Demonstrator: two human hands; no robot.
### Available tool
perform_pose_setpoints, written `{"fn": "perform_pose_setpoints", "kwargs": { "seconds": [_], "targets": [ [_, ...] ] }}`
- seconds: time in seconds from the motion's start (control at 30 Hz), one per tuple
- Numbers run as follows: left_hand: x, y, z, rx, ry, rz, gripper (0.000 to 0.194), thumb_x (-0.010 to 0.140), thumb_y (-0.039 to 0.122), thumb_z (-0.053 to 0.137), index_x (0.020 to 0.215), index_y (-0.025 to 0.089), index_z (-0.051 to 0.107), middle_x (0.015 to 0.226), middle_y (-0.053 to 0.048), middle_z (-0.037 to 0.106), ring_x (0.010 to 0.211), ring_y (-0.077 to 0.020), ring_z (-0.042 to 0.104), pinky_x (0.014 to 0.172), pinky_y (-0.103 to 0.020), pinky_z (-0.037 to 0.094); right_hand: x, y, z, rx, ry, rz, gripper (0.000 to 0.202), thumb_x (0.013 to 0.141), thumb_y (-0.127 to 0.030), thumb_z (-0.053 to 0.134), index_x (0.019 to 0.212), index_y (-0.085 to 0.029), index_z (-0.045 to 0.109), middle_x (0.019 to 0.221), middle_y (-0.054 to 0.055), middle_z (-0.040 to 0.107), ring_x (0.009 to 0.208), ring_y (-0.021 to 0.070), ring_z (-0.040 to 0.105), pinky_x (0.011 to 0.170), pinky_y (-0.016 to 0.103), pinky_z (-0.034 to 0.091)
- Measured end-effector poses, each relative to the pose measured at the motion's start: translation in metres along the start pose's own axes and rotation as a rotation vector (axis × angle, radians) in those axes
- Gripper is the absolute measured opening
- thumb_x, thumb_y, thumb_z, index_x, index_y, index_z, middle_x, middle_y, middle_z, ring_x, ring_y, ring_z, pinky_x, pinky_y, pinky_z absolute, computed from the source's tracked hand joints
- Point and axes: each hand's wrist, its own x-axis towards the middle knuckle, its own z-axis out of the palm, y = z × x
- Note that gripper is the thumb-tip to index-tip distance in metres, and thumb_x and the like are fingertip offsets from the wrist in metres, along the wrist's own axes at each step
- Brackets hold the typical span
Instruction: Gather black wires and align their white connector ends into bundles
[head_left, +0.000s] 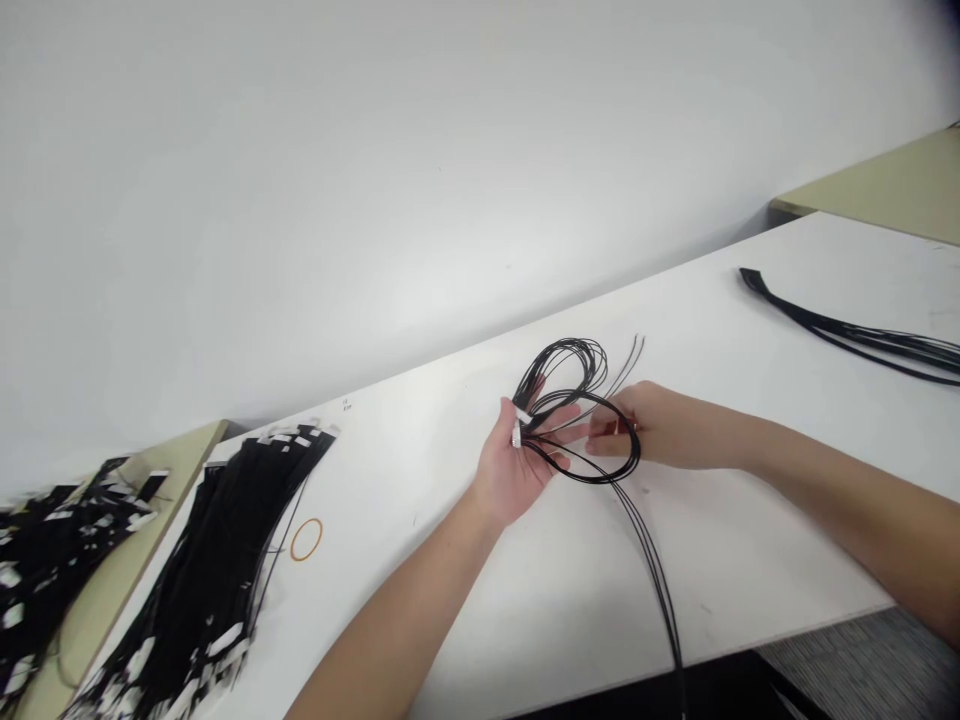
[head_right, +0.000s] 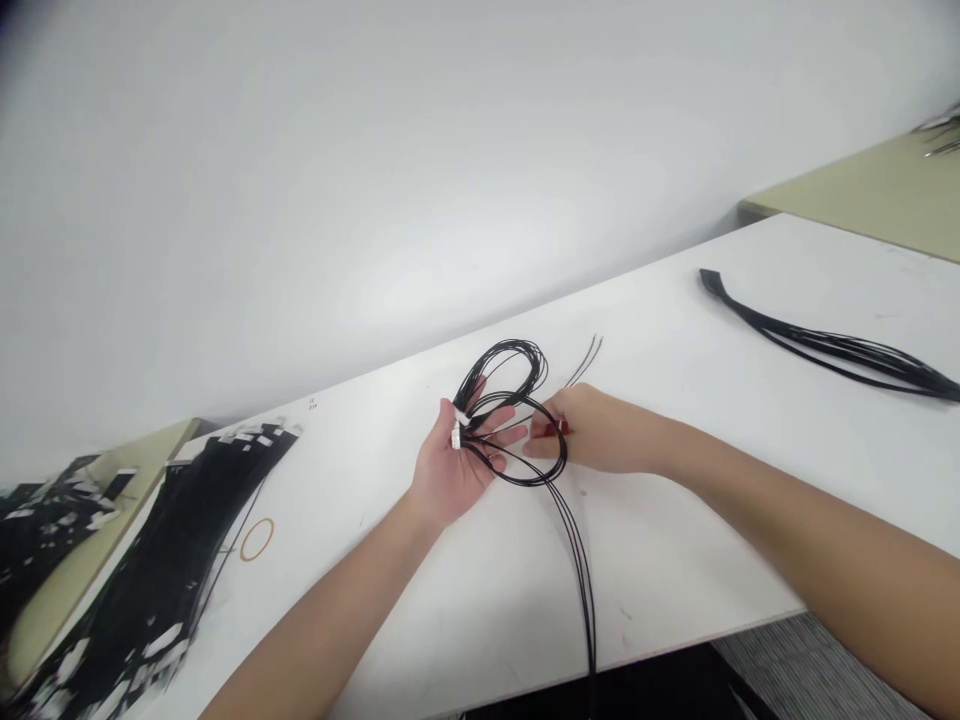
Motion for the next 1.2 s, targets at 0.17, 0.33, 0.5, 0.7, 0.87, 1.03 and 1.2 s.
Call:
{"fn": "perform_pose_setpoints", "kwargs": {
  "seconds": [0.17,0.33,0.5,0.7,0.87,1.03,1.2],
  "targets": [
    [0.001,-0.001,-0.002,-0.012,0.004,-0.003,0.054,0.089,0.054,0.036,0.137,0.03,0.041,0.114,-0.011,0.062,0.102,-0.0242,0.061,0.058,-0.023,0.048,0.001,-0.007,0.008,0.094,0.042,-0.044,0.016,0.078,-0.033,0.055,0.079,-0.021,0.065,0.07,-0.001,0.058,0.062,0.0109,0.047,0.056,0.022,0.037],
    [0.001,-0.001,-0.001,-0.002,0.024,-0.001,0.054,0.089,0.054,0.036,0.138,0.032,0.038,0.118,-0.01,0.06,0.102,-0.0224,0.06,0.057,-0.023,0.048,0.005,-0.002,0.014,0.11,0.002,0.005,0.025,0.079,-0.038,0.051,0.068,-0.019,0.062,0.058,-0.001,0.046,0.052,0.0091,0.034,0.047,0.022,0.027],
    [0.001,-0.001,-0.002,-0.005,0.026,0.004,0.053,0.088,0.054,0.038,0.137,0.033,0.039,0.109,-0.009,0.064,0.103,-0.0234,0.06,0.056,-0.023,0.047,0.001,-0.01,0.015,0.118,0.028,-0.07,0.018,0.078,-0.029,0.05,0.071,-0.019,0.062,0.063,0.0,0.05,0.056,0.0104,0.039,0.051,0.023,0.031],
    [0.001,0.0,-0.002,0.01,0.037,-0.01,0.054,0.089,0.054,0.037,0.138,0.034,0.037,0.113,-0.008,0.063,0.102,-0.0221,0.06,0.056,-0.023,0.047,-0.002,-0.014,0.015,0.046,0.067,-0.081,0.018,0.08,-0.028,0.048,0.072,-0.02,0.062,0.063,-0.001,0.051,0.055,0.0106,0.04,0.052,0.023,0.032],
    [0.001,0.0,-0.001,-0.001,0.052,-0.023,0.055,0.088,0.055,0.036,0.137,0.031,0.04,0.11,-0.008,0.064,0.104,-0.0217,0.059,0.054,-0.022,0.047,-0.004,-0.018,0.015,0.068,0.048,-0.091,0.021,0.085,-0.031,0.044,0.075,-0.021,0.059,0.061,-0.002,0.045,0.055,0.0105,0.037,0.051,0.023,0.03],
    [0.001,0.001,0.0,-0.006,0.057,-0.021,0.054,0.088,0.055,0.037,0.135,0.03,0.043,0.106,-0.007,0.065,0.104,-0.0211,0.059,0.054,-0.022,0.048,-0.005,-0.019,0.012,0.0,0.113,-0.132,0.03,0.089,-0.038,0.041,0.074,-0.021,0.06,0.061,0.0,0.048,0.056,0.0112,0.04,0.052,0.023,0.03],
    [0.002,0.0,0.0,0.004,0.065,-0.014,0.054,0.089,0.054,0.035,0.135,0.028,0.044,0.111,-0.009,0.064,0.102,-0.0209,0.059,0.054,-0.022,0.049,-0.004,-0.016,0.009,0.004,0.187,-0.127,0.028,0.088,-0.043,0.043,0.077,-0.021,0.058,0.064,0.0,0.051,0.056,0.0113,0.043,0.053,0.023,0.033]
  ]
}}
